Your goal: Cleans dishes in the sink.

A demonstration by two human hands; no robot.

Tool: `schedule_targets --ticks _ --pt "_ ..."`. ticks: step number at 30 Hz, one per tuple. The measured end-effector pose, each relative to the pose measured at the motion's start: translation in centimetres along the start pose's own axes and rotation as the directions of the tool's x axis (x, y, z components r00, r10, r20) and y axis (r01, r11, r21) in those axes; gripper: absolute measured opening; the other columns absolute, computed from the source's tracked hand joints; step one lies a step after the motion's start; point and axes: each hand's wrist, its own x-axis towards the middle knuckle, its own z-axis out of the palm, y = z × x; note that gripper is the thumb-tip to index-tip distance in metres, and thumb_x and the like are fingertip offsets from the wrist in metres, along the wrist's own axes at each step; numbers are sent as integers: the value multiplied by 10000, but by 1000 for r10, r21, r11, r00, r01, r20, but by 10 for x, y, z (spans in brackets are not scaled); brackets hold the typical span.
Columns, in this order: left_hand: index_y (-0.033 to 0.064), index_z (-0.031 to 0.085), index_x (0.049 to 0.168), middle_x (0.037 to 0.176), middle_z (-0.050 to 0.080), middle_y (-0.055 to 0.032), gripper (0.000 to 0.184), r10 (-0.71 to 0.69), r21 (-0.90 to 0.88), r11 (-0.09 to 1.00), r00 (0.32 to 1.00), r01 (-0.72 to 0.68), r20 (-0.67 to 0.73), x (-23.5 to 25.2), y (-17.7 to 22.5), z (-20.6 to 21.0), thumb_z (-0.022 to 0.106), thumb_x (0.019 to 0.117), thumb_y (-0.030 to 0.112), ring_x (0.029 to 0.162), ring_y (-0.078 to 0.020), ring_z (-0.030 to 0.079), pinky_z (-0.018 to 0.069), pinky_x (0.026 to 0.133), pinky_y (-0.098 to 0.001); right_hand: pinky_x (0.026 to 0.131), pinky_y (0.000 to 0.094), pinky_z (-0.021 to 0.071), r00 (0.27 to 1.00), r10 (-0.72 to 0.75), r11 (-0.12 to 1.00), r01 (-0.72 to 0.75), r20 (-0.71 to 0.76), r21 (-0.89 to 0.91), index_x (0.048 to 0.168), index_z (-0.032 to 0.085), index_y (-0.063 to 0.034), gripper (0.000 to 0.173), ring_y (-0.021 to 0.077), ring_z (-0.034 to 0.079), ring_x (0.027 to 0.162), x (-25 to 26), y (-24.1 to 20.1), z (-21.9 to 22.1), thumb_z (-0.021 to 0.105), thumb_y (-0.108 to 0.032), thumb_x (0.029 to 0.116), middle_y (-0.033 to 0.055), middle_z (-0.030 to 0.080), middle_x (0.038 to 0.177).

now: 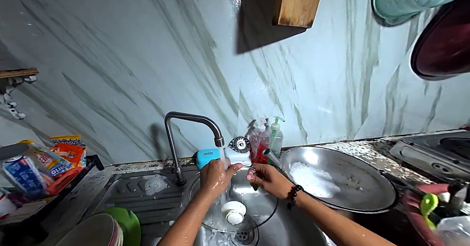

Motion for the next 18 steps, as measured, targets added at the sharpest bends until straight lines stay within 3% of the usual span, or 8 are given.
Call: schedule_targets --ticks 2,5,7,8,10,13,15,18 --pt "-50 684 1088 1008 672 -220 426 106 -119 988 991 -95 84 6 -13 -10 510 1079 340 1003 -340 640 477 944 -526 729 287 524 997 6 999 -3 -81 33 993 621 36 233 78 594 699 -9 -3 -3 544 -176 1050 31 596 775" --pt "-99 618 1240 1160 665 -215 368 146 -348 932 982 -97 118 3 -38 -17 367 1106 135 1062 -241 641 498 976 -398 748 295 528 982 93 996 -90 -167 24 1061 640 56 225 93 608 716 -29 -15 -23 550 -150 1059 61 631 810" --pt "-74 569 1296 1146 641 -165 411 83 -432 902 983 -3 167 0 -57 -10 282 1128 169 1003 -167 616 494 902 -327 700 263 514 956 152 988 -149 -250 30 1053 634 55 186 76 600 688 -48 -28 -43 544 -108 1058 58 630 791" --pt "-60 538 1361 1225 632 -204 444 24 -429 899 969 86 244 -1 -64 -6 263 1137 207 1069 -224 626 492 941 -374 690 270 519 936 188 982 -181 -298 50 1069 633 62 194 94 611 690 -59 -35 -53 528 -101 1067 76 638 801" --pt "-25 503 1438 1355 596 -252 499 -67 -337 915 908 221 413 -2 -77 6 237 1144 279 1227 -334 590 437 1035 -474 672 303 533 879 262 965 -233 -399 120 1115 626 68 238 142 631 695 -83 -46 -75 482 -119 1090 110 652 821" --pt "-36 472 1474 1463 517 -276 606 -104 -127 966 790 225 604 0 -87 29 203 1138 390 1369 -395 499 345 1157 -521 615 286 546 766 298 954 -219 -569 205 1097 615 13 247 125 638 665 -125 -56 -115 436 -157 1105 66 636 796" --pt "-40 492 1462 1477 502 -277 654 -129 -2 985 744 173 655 2 -86 39 197 1130 440 1399 -393 465 306 1179 -541 588 257 540 666 333 942 -208 -668 262 1096 610 -52 234 90 625 651 -158 -63 -142 430 -202 1107 14 622 780" --pt "-70 546 1389 1400 540 -311 628 -114 73 993 759 87 641 6 -83 45 238 1133 413 1336 -414 503 327 1134 -582 538 181 520 518 298 954 -179 -802 239 1033 597 -105 255 12 615 598 -216 -68 -178 409 -255 1116 -54 633 718"
